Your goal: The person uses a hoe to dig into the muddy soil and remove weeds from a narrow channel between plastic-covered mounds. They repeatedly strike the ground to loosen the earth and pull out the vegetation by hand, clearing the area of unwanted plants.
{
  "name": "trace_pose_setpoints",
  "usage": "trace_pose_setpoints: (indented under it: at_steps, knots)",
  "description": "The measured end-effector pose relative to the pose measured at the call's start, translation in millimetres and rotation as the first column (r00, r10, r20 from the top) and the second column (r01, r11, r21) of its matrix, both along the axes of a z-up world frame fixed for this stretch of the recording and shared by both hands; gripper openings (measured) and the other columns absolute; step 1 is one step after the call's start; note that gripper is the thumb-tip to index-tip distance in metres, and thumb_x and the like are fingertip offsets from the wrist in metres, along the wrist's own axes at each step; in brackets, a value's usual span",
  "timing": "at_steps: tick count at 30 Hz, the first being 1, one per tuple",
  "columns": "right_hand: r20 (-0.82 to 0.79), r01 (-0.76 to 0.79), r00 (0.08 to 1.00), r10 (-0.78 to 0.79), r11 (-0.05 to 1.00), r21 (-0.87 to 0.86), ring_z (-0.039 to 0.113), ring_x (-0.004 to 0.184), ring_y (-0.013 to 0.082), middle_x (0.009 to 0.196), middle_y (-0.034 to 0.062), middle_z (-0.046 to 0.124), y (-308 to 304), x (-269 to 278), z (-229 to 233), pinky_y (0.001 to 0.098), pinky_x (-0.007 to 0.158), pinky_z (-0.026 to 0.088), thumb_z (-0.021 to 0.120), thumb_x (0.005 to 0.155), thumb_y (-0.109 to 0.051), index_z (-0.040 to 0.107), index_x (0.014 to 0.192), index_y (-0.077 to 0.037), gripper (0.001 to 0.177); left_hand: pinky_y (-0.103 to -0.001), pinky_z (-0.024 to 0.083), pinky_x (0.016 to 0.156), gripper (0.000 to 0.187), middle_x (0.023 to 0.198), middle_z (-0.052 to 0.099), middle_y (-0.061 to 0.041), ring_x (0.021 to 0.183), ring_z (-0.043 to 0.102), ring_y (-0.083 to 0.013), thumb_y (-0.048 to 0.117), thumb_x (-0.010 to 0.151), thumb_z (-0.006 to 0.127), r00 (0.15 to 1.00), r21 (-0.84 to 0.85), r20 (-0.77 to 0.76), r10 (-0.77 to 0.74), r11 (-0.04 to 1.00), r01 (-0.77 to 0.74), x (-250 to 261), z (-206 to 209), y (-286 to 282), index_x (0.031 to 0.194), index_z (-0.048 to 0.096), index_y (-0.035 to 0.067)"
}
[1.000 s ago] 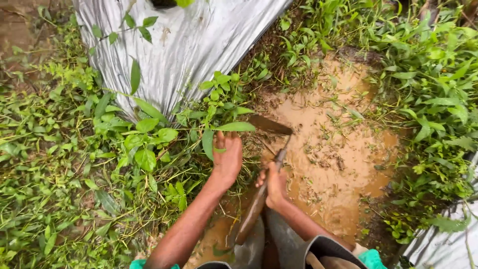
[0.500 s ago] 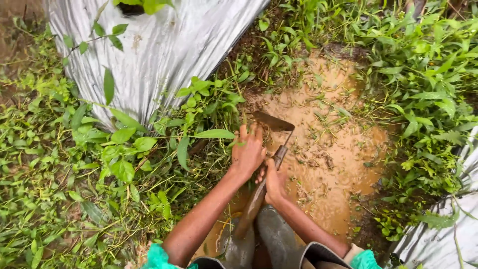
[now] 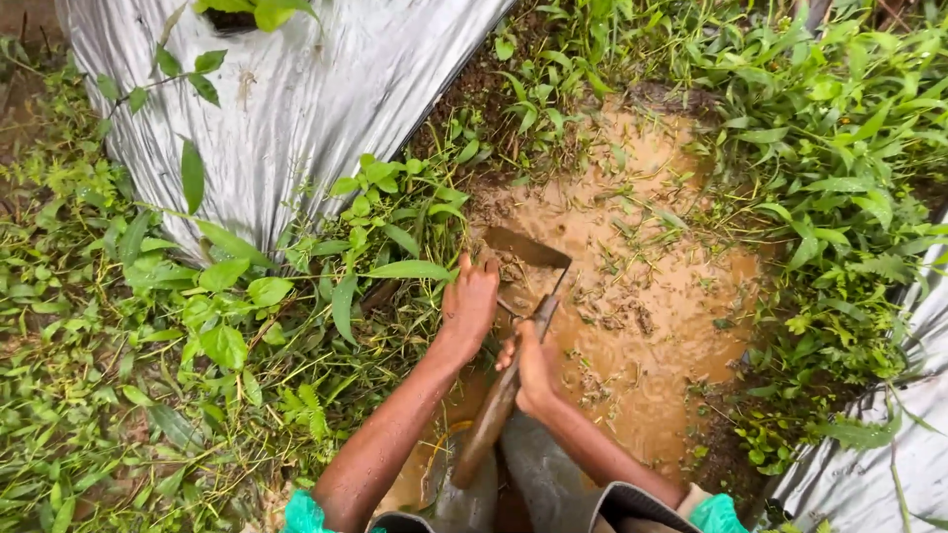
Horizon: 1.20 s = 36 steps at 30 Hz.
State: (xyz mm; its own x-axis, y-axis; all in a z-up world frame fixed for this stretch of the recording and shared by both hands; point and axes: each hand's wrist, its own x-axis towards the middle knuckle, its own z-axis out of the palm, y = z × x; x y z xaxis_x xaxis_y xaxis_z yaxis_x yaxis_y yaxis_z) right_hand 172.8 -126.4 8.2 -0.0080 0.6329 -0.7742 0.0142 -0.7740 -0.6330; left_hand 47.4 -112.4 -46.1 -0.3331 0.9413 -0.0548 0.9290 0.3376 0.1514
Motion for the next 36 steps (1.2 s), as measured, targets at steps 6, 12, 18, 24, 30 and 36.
trace_pose_setpoints:
  at_steps: [6, 12, 18, 24, 30, 36]
  knots:
    - [-0.113, 0.151, 0.984, -0.139, 0.983, 0.108, 0.051, 0.042, 0.0116, 0.055, -0.0034, 0.049, 24.4, 9.3, -3.6, 0.0299, 0.043, 0.053, 0.057, 0.094, -0.022, 0.051, 0.091, -0.015, 0.010, -0.038, 0.065, 0.061, 0.023, 0.117, 0.070, -0.023, 0.088, 0.074, -0.0271, 0.001, 0.101, 0.054, 0.900, -0.092, 0.400, 0.170, 0.985, -0.146, -17.6, 39.9, -10.9, 0.120, 0.068, -0.001]
    - [-0.138, -0.056, 0.989, 0.052, 0.998, -0.025, 0.053, 0.040, 0.0143, 0.055, -0.0009, 0.054, -32.5, -3.0, 4.8, 0.0316, 0.040, 0.055, 0.055, 0.098, -0.019, 0.055, 0.095, -0.011, 0.008, -0.031, 0.063, 0.056, 0.024, 0.093, 0.074, -0.024, 0.075, 0.076, -0.0275, -0.003, 0.100, 0.054, 0.934, -0.074, 0.276, 0.225, 0.974, -0.213, -29.1, 55.4, -38.8, 0.119, 0.067, -0.005]
    - [-0.094, -0.038, 0.995, 0.044, 0.997, 0.069, 0.050, 0.041, 0.0131, 0.053, -0.0012, 0.048, -2.0, -8.6, 15.3, 0.0323, 0.042, 0.053, 0.054, 0.094, -0.018, 0.054, 0.086, -0.011, 0.010, -0.030, 0.064, 0.056, 0.031, 0.093, 0.075, -0.025, 0.077, 0.075, -0.0269, -0.015, 0.092, 0.057, 0.954, -0.188, 0.180, 0.241, 0.960, -0.207, -41.6, 65.7, -59.2, 0.120, 0.069, -0.009]
    - [-0.177, 0.016, 0.984, 0.012, 0.988, 0.157, 0.051, 0.045, 0.0108, 0.057, -0.0041, 0.048, 43.0, -22.6, 39.8, 0.0301, 0.044, 0.053, 0.052, 0.097, -0.023, 0.049, 0.089, -0.014, 0.012, -0.033, 0.063, 0.061, 0.039, 0.106, 0.073, -0.025, 0.094, 0.072, -0.0318, -0.017, 0.086, 0.061, 0.911, -0.165, 0.363, 0.197, 0.975, -0.145, -47.1, 73.1, -86.0, 0.125, 0.063, -0.008]
    - [-0.176, -0.050, 0.982, 0.069, 0.993, 0.109, 0.050, 0.044, 0.0103, 0.056, -0.0036, 0.047, 41.5, -24.2, 34.6, 0.0294, 0.046, 0.052, 0.054, 0.097, -0.025, 0.048, 0.087, -0.014, 0.016, -0.034, 0.064, 0.067, 0.033, 0.109, 0.072, -0.024, 0.097, 0.070, -0.0305, -0.012, 0.090, 0.060, 0.884, -0.188, 0.392, 0.257, 0.962, -0.196, -36.1, 93.2, -78.0, 0.123, 0.065, -0.006]
    - [-0.095, -0.255, 0.961, 0.260, 0.965, 0.059, 0.052, 0.043, 0.0139, 0.056, -0.0009, 0.051, 31.5, -28.2, 33.3, 0.0320, 0.047, 0.054, 0.053, 0.102, -0.026, 0.055, 0.083, -0.011, 0.024, -0.047, 0.063, 0.088, 0.039, 0.127, 0.063, -0.025, 0.118, 0.060, -0.0369, -0.004, 0.083, 0.073, 0.989, -0.038, 0.059, 0.136, 0.990, -0.134, -20.7, 158.8, -54.7, 0.122, 0.070, 0.000]
